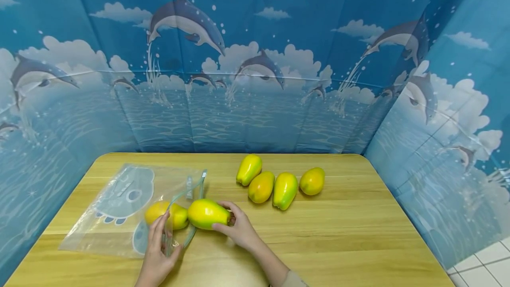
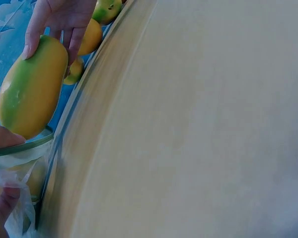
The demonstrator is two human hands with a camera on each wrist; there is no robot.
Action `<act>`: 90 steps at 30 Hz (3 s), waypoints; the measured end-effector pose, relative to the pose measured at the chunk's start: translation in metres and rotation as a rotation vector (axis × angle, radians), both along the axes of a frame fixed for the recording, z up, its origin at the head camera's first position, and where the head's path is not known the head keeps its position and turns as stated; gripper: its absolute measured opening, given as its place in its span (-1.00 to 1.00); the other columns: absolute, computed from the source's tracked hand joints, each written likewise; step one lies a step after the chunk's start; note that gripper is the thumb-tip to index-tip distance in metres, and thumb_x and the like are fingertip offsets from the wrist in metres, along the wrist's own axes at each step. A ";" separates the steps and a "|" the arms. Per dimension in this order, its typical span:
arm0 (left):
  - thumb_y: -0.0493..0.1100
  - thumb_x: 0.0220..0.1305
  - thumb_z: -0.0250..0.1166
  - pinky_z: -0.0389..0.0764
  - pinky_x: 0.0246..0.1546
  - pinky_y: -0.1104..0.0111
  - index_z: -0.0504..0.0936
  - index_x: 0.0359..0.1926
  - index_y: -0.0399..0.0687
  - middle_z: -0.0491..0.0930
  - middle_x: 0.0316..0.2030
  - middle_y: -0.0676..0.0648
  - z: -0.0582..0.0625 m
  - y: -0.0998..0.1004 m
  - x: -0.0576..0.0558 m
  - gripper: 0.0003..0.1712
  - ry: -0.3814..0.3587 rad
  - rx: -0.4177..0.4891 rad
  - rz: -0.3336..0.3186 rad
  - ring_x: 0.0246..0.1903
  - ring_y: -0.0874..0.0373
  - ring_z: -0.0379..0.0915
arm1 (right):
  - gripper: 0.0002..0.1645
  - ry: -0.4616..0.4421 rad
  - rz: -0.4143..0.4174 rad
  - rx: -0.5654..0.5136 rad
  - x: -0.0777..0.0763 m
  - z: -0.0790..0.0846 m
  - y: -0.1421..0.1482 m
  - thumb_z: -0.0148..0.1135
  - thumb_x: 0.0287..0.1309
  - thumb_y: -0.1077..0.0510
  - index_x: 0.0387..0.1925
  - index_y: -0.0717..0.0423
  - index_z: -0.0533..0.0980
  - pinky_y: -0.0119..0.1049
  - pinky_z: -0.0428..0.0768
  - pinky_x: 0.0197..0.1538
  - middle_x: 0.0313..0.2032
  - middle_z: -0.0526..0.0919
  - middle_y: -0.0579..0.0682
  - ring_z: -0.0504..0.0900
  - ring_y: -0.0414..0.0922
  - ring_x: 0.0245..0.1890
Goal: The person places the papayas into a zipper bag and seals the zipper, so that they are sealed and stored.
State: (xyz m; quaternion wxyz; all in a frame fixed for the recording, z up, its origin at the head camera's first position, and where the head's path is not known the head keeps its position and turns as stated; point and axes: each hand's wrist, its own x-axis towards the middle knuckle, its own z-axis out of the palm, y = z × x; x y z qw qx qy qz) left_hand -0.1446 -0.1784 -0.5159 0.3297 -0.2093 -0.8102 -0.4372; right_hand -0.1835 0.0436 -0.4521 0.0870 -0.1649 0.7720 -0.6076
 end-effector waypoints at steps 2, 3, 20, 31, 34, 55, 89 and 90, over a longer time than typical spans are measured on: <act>-0.70 -0.63 0.35 0.23 -0.70 0.63 0.12 0.27 -0.45 0.18 0.06 -0.29 0.000 0.000 0.000 0.20 0.001 0.002 -0.004 -0.34 0.38 0.14 | -0.37 -0.014 -0.001 0.002 0.002 0.007 -0.001 0.29 0.03 0.18 0.15 0.25 0.33 -0.08 0.38 0.09 0.05 0.41 0.12 0.37 0.01 0.04; -0.70 -0.63 0.35 0.23 -0.70 0.63 0.12 0.27 -0.46 0.18 0.05 -0.29 0.001 0.000 0.000 0.20 0.003 0.004 -0.006 -0.34 0.37 0.14 | -0.37 -0.018 -0.002 0.003 0.002 0.008 -0.002 0.28 0.03 0.18 0.15 0.25 0.33 -0.07 0.38 0.09 0.04 0.41 0.12 0.37 0.01 0.04; -0.68 -0.58 0.35 0.22 -0.70 0.62 0.11 0.26 -0.46 0.17 0.07 -0.26 0.004 -0.003 -0.003 0.17 0.003 0.008 -0.019 -0.34 0.37 0.14 | -0.37 -0.035 0.054 0.061 -0.013 -0.003 -0.006 0.28 0.04 0.17 0.17 0.17 0.34 -0.28 0.44 -0.08 0.09 0.44 0.04 0.41 -0.11 -0.06; -0.69 -0.60 0.36 0.22 -0.69 0.63 0.11 0.27 -0.46 0.16 0.08 -0.29 0.005 -0.004 -0.005 0.18 -0.004 0.000 -0.022 -0.35 0.37 0.13 | -0.38 -0.049 0.096 0.059 -0.022 -0.019 -0.012 0.28 0.04 0.11 0.18 0.00 0.35 -0.30 0.46 -0.02 0.11 0.43 -0.05 0.43 -0.14 0.00; -0.69 -0.60 0.35 0.22 -0.69 0.63 0.12 0.26 -0.47 0.15 0.09 -0.30 0.006 -0.005 -0.006 0.17 -0.001 0.003 -0.029 -0.34 0.37 0.13 | -0.38 -0.042 0.105 0.071 -0.023 -0.019 -0.014 0.27 0.06 0.09 0.19 0.02 0.34 -0.33 0.46 -0.03 0.12 0.43 -0.05 0.42 -0.15 0.01; -0.67 -0.56 0.36 0.23 -0.67 0.65 0.12 0.25 -0.49 0.16 0.07 -0.36 0.011 -0.004 -0.007 0.14 0.003 -0.038 -0.022 -0.35 0.37 0.11 | -0.37 0.078 0.178 0.177 -0.030 -0.026 -0.037 0.26 0.06 0.00 0.19 0.00 0.36 -0.49 0.42 -0.19 -0.07 0.42 -0.07 0.35 -0.30 -0.20; -0.67 -0.58 0.38 0.24 -0.67 0.65 0.11 0.28 -0.45 0.15 0.11 -0.38 0.012 -0.005 -0.005 0.19 0.005 -0.049 -0.006 -0.34 0.39 0.11 | -0.47 0.086 0.202 0.020 -0.037 -0.037 -0.060 0.29 0.00 0.24 0.06 0.19 0.39 -0.46 0.51 -0.04 0.01 0.50 0.04 0.52 -0.20 -0.09; -0.67 -0.58 0.37 0.24 -0.67 0.65 0.11 0.28 -0.45 0.15 0.11 -0.38 0.012 -0.005 -0.005 0.19 0.004 -0.048 -0.007 -0.34 0.39 0.11 | -0.47 0.088 0.199 0.021 -0.037 -0.037 -0.061 0.29 0.00 0.24 0.06 0.20 0.40 -0.46 0.51 -0.04 0.00 0.49 0.04 0.52 -0.20 -0.10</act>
